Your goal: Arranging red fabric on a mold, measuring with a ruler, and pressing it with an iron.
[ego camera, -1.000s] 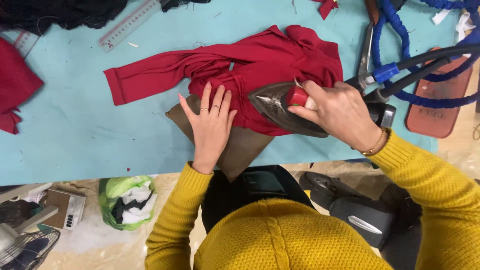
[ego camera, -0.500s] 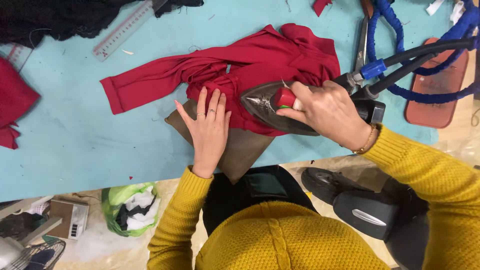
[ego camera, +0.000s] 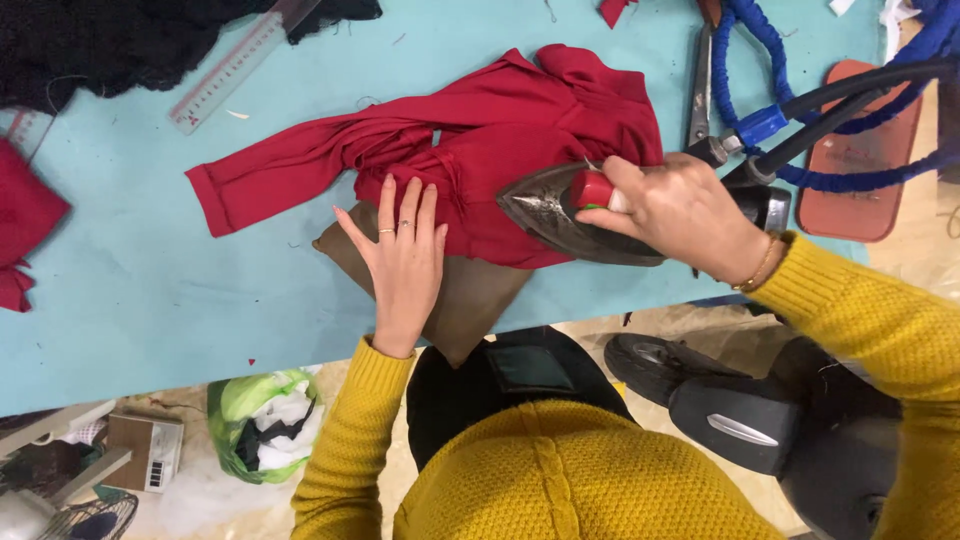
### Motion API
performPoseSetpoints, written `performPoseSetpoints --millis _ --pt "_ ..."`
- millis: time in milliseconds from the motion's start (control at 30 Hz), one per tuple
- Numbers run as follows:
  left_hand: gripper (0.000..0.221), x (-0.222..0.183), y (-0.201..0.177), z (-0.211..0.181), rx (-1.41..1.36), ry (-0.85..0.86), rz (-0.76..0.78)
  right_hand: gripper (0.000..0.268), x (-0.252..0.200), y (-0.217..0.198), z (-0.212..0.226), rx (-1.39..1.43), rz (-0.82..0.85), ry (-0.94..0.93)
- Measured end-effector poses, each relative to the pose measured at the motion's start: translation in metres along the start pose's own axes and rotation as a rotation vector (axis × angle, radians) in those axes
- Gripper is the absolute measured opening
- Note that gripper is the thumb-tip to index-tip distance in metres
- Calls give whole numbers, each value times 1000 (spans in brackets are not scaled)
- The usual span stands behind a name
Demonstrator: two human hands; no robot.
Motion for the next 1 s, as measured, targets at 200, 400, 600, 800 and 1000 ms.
performPoseSetpoints --millis 200,400,600,800,1000 --pt "60 0 -18 -12 -87 203 162 57 -54 10 -52 46 249 -80" --pt "67 3 -7 -15 -99 427 183 63 -139 34 -126 196 418 -75" --pt "58 9 -23 -12 -139 450 129 43 -208 74 -209 -72 868 168" --pt "44 9 -32 4 -134 471 133 50 -264 125 -272 -318 669 283" --pt "25 6 -39 15 -35 445 60 20 -270 141 -266 -322 338 388"
Point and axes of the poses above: each hand's wrist, its own x-axis towards the middle knuckle, its own y-axis out of the palm, z = x × y, the point moved 1 cm from there along x, towards the middle knuckle, and after that the axes turned 15 degrees about z, right-handed, at the moved point
